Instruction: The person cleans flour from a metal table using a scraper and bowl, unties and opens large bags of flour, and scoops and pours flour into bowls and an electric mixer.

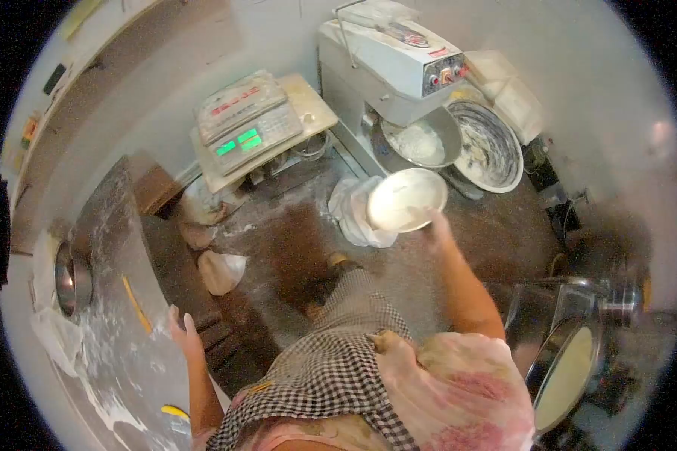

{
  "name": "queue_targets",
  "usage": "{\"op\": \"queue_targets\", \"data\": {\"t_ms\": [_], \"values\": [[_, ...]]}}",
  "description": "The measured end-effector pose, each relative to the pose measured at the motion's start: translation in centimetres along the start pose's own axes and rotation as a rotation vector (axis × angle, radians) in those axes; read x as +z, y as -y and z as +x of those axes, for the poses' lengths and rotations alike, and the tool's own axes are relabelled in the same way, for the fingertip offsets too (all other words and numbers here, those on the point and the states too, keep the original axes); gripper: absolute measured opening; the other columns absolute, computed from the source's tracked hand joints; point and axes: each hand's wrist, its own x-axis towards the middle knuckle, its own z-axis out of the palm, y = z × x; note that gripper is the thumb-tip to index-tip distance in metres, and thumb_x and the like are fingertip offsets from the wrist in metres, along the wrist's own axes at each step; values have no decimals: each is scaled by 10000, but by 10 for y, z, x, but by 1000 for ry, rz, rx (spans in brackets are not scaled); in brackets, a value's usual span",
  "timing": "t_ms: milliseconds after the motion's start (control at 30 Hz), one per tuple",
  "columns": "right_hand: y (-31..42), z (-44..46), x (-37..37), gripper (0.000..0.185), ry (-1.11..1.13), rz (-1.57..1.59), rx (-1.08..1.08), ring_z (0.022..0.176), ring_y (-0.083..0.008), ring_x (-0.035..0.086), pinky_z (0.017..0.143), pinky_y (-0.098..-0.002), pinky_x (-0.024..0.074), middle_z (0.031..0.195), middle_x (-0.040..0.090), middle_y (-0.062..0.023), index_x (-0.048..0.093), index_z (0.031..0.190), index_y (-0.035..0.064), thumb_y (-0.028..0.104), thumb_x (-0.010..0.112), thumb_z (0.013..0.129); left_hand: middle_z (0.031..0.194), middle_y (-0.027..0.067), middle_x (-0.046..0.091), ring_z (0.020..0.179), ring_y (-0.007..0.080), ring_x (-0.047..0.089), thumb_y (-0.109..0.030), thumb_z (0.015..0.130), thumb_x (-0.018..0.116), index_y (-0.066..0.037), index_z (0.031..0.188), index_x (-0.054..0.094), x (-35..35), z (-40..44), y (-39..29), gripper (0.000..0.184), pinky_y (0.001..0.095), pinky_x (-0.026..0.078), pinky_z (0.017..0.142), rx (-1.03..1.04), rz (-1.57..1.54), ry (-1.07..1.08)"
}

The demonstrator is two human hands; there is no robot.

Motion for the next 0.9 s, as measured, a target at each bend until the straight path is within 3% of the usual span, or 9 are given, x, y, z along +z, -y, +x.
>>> {"op": "queue_targets", "data": {"t_ms": [67, 233, 500, 600, 667, 733, 767, 833, 900], "values": [[38, 25, -37, 456, -324, -22, 19, 1040, -248, 476, 879, -401, 389, 1138, 499, -101, 380, 1228, 91, 305, 471, 836, 1202, 192, 438, 1116, 289, 425, -96, 825, 479, 37, 1216, 377, 13, -9, -18, 425, 368, 310, 943, -78, 9, 82], [117, 110, -77, 529, -535, -344, -56, 932, -245, 480, 714, -445, 436, 1102, 481, -98, 391, 1200, 95, 356, 559, 771, 1103, 186, 511, 1022, 265, 498, -37, 804, 480, 23, 1192, 414, 64, -50, -10, 398, 335, 371, 884, -237, -20, 207], [156, 288, -93, 585, -568, -570, 3, 955, -307, 481, 711, -455, 448, 1101, 464, -129, 367, 1202, 97, 392, 590, 748, 1094, 180, 529, 1036, 297, 495, -77, 785, 497, 12, 1162, 445, 155, -74, -109, 390, 347, 372, 893, -410, 196, 598], [157, 296, -99, 586, -620, -339, 10, 973, -300, 485, 745, -435, 445, 1118, 460, -137, 373, 1195, 52, 389, 581, 763, 1122, 190, 513, 1065, 300, 479, -116, 782, 514, 16, 1154, 450, 176, -71, -145, 400, 349, 361, 908, -307, 201, 621], [149, 290, -95, 456, -675, -289, -50, 627, -251, 545, 484, -374, 432, 843, 565, -132, 442, 1097, -7, 280, 593, 776, 1127, 183, 512, 1074, 299, 473, -140, 781, 520, 2, 1156, 454, 185, -85, -130, 406, 349, 357, 913, -425, 127, 600], [121, 293, -132, 539, -658, 55, -52, 812, -278, 552, 589, -401, 466, 1004, 545, -146, 390, 1171, -8, 332, 558, 788, 1127, 165, 516, 1066, 303, 475, -168, 781, 529, -36, 1161, 465, 189, -91, -123, 408, 351, 356, 915, -430, 118, 591], [109, 275, -136, 544, -351, -230, -111, 942, -286, 507, 690, -398, 466, 1101, 494, -148, 373, 1195, -3, 320, 547, 793, 1123, 159, 520, 1061, 299, 479, -179, 779, 536, -43, 1159, 469, 190, -102, -123, 409, 351, 358, 912, -468, 86, 581], [91, 227, -118, 568, -152, -125, -47, 1012, -276, 475, 777, -391, 436, 1166, 456, -131, 340, 1233, 30, 341, 537, 800, 1112, 152, 530, 1047, 272, 493, -216, 781, 553, -31, 1143, 477, 198, -101, -149, 413, 343, 367, 899, -654, 55, 590], [75, 169, -75, 594, 9, 7, 123, 1082, -267, 443, 864, -383, 405, 1232, 418, -115, 307, 1271, 63, 362, 527, 807, 1108, 150, 531, 1052, 257, 486, -296, 809, 534, -1, 1142, 465, 200, -93, -185, 450, 337, 367, 897, -714, -400, 619]]}}
